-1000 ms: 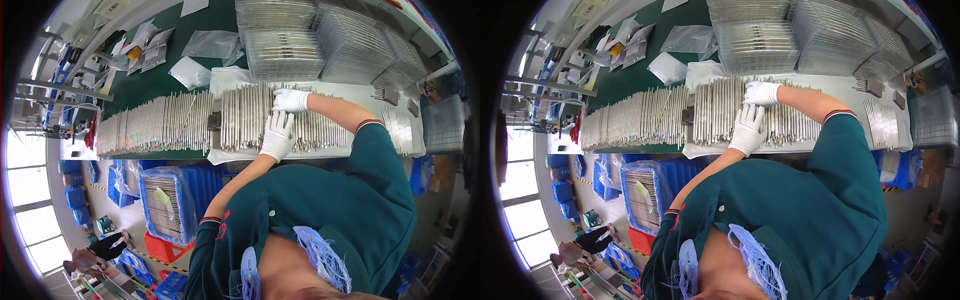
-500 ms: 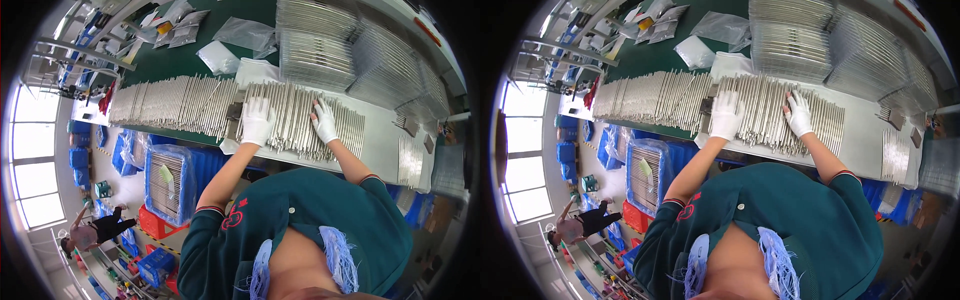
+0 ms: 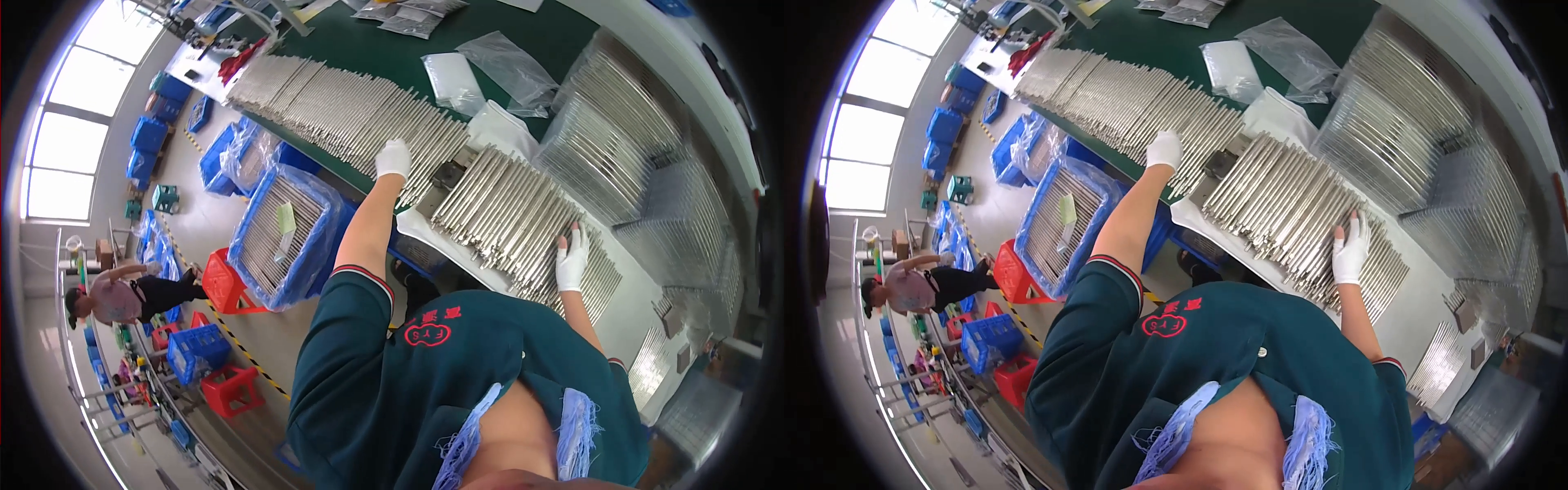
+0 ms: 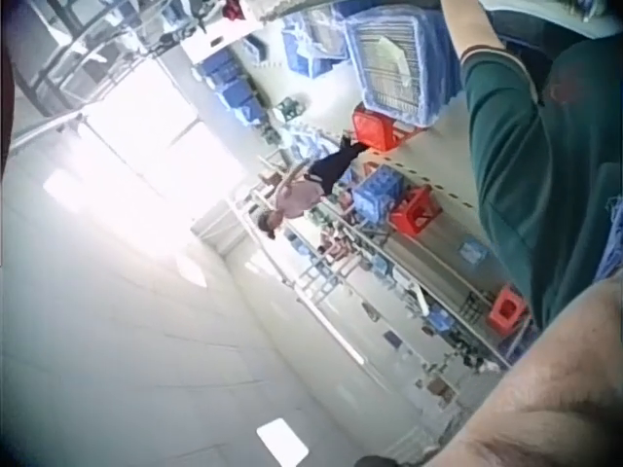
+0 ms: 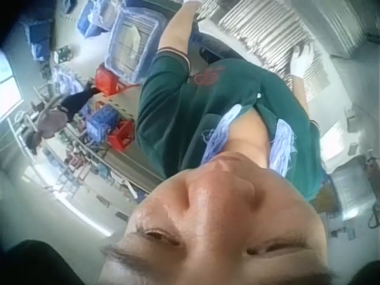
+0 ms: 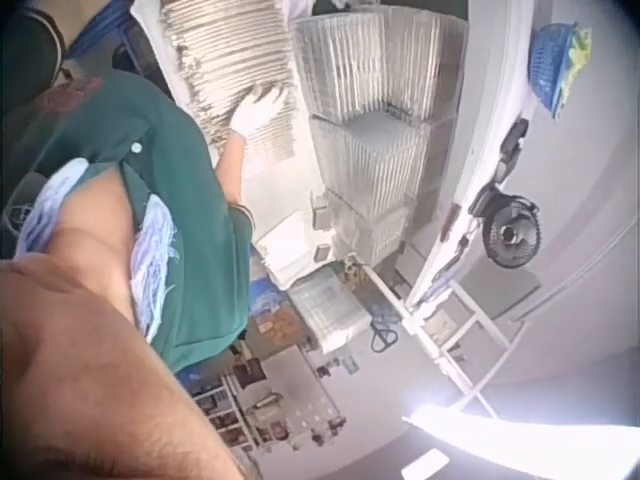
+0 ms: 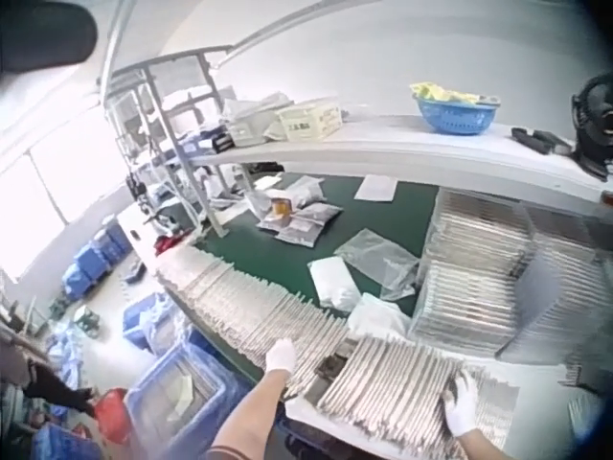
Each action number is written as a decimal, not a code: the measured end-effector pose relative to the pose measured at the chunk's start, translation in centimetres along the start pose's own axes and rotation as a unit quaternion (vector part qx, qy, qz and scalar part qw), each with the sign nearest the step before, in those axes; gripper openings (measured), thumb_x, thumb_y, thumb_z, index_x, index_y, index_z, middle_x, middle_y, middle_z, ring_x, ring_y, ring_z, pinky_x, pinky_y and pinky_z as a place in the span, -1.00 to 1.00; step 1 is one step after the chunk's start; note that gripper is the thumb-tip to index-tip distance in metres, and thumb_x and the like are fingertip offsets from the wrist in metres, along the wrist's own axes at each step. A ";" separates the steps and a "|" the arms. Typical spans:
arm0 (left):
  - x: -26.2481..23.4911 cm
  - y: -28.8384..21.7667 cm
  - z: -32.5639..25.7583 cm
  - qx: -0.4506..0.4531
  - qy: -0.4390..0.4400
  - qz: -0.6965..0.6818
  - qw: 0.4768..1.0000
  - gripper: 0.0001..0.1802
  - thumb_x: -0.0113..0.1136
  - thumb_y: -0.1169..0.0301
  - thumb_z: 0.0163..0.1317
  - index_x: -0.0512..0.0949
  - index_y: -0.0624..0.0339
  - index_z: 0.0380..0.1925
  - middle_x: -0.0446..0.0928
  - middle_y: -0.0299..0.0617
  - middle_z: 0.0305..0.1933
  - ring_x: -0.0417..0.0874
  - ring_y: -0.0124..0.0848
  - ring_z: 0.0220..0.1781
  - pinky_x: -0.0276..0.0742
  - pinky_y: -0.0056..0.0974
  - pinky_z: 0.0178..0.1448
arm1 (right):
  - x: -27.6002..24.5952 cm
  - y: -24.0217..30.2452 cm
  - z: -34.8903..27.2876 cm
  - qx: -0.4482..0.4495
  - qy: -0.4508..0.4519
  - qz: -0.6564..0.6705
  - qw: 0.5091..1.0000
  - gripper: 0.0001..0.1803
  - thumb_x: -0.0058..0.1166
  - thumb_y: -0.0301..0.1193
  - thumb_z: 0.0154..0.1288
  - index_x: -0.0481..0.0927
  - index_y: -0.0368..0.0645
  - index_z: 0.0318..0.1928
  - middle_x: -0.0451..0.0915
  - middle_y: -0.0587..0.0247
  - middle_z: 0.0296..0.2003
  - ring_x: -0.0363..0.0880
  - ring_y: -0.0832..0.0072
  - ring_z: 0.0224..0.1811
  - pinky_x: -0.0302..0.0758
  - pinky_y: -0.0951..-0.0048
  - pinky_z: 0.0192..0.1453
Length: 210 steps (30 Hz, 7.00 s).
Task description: The recorder is sorting, aligning, and organizing thin metal rods on a workbench, likely as part of a manufacturing or packaging process.
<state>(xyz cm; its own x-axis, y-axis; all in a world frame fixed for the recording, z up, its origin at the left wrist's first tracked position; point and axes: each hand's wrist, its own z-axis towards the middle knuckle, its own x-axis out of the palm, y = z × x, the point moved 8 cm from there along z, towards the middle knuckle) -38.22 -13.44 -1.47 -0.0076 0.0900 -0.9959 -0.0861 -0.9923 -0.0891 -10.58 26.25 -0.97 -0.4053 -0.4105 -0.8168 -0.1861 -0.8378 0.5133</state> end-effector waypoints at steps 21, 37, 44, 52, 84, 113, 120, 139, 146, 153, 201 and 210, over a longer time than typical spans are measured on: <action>-2.6 6.8 6.8 -0.179 0.147 0.071 0.970 -0.12 0.32 -0.18 -0.07 0.42 0.21 0.14 0.44 -0.09 0.20 0.48 -0.25 0.24 0.49 -0.25 0.15 | -2.8 -3.3 -3.8 0.071 0.015 -0.005 0.997 -0.50 -0.05 -0.32 0.42 0.32 -0.33 0.26 0.41 -0.12 0.19 0.36 0.02 0.24 0.23 0.22 0.36; -0.4 6.0 7.8 -0.083 0.151 -0.110 0.979 -0.59 0.06 0.27 0.21 0.55 0.31 -0.03 0.60 0.12 -0.03 0.61 -0.04 0.08 0.50 -0.12 0.15 | -3.1 2.1 -0.1 0.019 -0.017 0.044 0.999 -0.48 -0.09 -0.31 0.44 0.27 -0.28 0.31 0.38 -0.10 0.23 0.31 0.05 0.31 0.19 0.24 0.40; -3.8 2.0 3.5 -0.093 0.234 -0.497 0.830 -0.73 0.06 0.19 0.26 0.49 0.18 -0.39 0.46 -0.24 -0.58 0.45 -0.42 -0.65 0.34 -0.28 -0.58 | -1.7 8.7 2.7 -0.001 0.028 0.122 0.992 -0.45 -0.08 -0.22 0.43 0.27 -0.27 0.31 0.39 -0.14 0.21 0.34 0.02 0.28 0.22 0.21 0.38; -13.9 -9.8 -14.1 -0.032 0.588 -0.546 0.595 -0.71 0.04 0.16 0.37 0.46 0.18 -0.27 0.23 -0.50 -0.65 0.14 -0.70 -0.77 -0.03 -0.51 -0.79 | -7.7 25.9 5.2 -0.322 0.033 -0.023 0.946 -0.30 0.38 -0.35 -0.18 0.47 -0.07 0.10 0.34 0.06 0.21 0.23 0.05 0.34 0.12 -0.10 0.41; -6.5 -27.4 -15.1 0.216 0.489 -0.426 0.730 -0.28 -0.22 -0.12 0.42 0.58 0.43 -0.08 0.66 -0.02 -0.25 0.70 -0.28 -0.11 0.59 -0.32 -0.03 | -1.5 18.4 -10.6 0.426 0.333 0.720 0.434 -0.71 0.13 -0.26 0.34 0.55 -0.20 -0.07 0.64 0.31 -0.31 0.65 0.58 -0.30 0.64 0.52 -0.25; 5.1 1.0 -28.1 -0.318 0.226 -0.673 0.628 -0.58 -0.05 0.06 0.41 0.49 0.20 -0.05 0.57 -0.25 -0.28 0.55 -0.51 -0.39 0.46 -0.43 -0.31 | 1.5 -4.4 0.2 0.153 0.426 -0.258 0.853 -0.26 -0.48 0.05 0.43 0.65 -0.33 -0.15 0.63 -0.22 -0.21 0.60 -0.03 -0.05 0.44 0.11 0.12; 5.1 1.6 -28.9 -0.308 0.251 -0.622 0.675 -0.51 -0.10 0.01 0.41 0.51 0.22 -0.03 0.59 -0.22 -0.18 0.57 -0.46 -0.28 0.50 -0.33 -0.17 | -0.8 -3.1 -0.4 0.143 0.376 -0.291 0.868 -0.26 -0.51 0.03 0.44 0.67 -0.30 -0.29 0.66 -0.13 -0.34 0.63 -0.01 -0.13 0.47 0.12 0.05; 0.3 7.8 -31.6 -0.253 0.150 -0.426 0.855 -0.38 -0.23 -0.11 0.35 0.59 0.22 -0.28 0.63 -0.05 -0.30 0.62 -0.12 -0.21 0.46 -0.16 0.01 | 0.1 -15.1 -0.3 0.308 0.247 0.071 0.916 -0.49 -0.15 0.03 0.42 0.52 -0.21 -0.29 0.55 0.19 -0.58 0.52 0.44 -0.57 0.43 0.36 -0.46; -4.1 10.7 -18.4 -0.108 0.005 -0.276 0.955 -0.45 -0.27 0.03 0.40 0.60 0.22 -0.24 0.61 0.09 -0.17 0.57 0.03 -0.02 0.43 -0.03 0.09 | -4.2 -17.1 -3.2 0.350 0.206 0.162 0.899 -0.59 -0.13 -0.07 0.45 0.47 -0.17 -0.31 0.48 0.31 -0.59 0.38 0.59 -0.63 0.33 0.52 -0.54; -5.8 12.4 -0.4 -0.061 -0.102 -0.106 0.987 -0.41 -0.04 -0.05 0.24 0.47 0.24 -0.01 0.46 0.01 0.07 0.42 -0.13 0.19 0.37 -0.07 0.20 | -11.9 -15.0 -9.7 0.336 0.089 0.131 0.928 -0.57 -0.10 -0.06 0.44 0.49 -0.24 -0.25 0.51 0.29 -0.54 0.47 0.59 -0.53 0.41 0.55 -0.45; -0.1 7.1 11.6 -0.055 0.222 -0.268 0.936 -0.73 0.10 0.36 0.11 0.65 0.29 -0.29 0.65 0.06 -0.16 0.71 -0.22 -0.14 0.61 -0.18 -0.18 | -15.4 -3.4 -12.5 0.278 0.002 0.091 0.956 -0.67 0.08 -0.25 0.34 0.60 -0.32 -0.36 0.64 0.08 -0.47 0.59 0.40 -0.42 0.51 0.36 -0.22; -9.7 -7.1 -7.6 0.009 0.489 -0.596 0.638 -0.91 0.15 0.46 0.14 0.47 0.21 -0.37 0.41 -0.33 -0.60 0.42 -0.51 -0.67 0.40 -0.38 -0.56 | -13.0 20.7 2.2 -0.223 0.070 -0.057 0.971 -0.26 0.38 -0.33 -0.13 0.43 -0.13 0.16 0.34 0.03 0.25 0.17 0.01 0.38 0.10 0.00 0.45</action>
<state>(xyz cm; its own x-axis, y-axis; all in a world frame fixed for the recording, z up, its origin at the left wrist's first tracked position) -29.97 -7.91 8.72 0.6970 0.6746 0.2432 0.5379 -0.2676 -0.7994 -11.10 15.03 20.89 -0.2734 -0.3248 -0.9054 0.1955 -0.9404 0.2783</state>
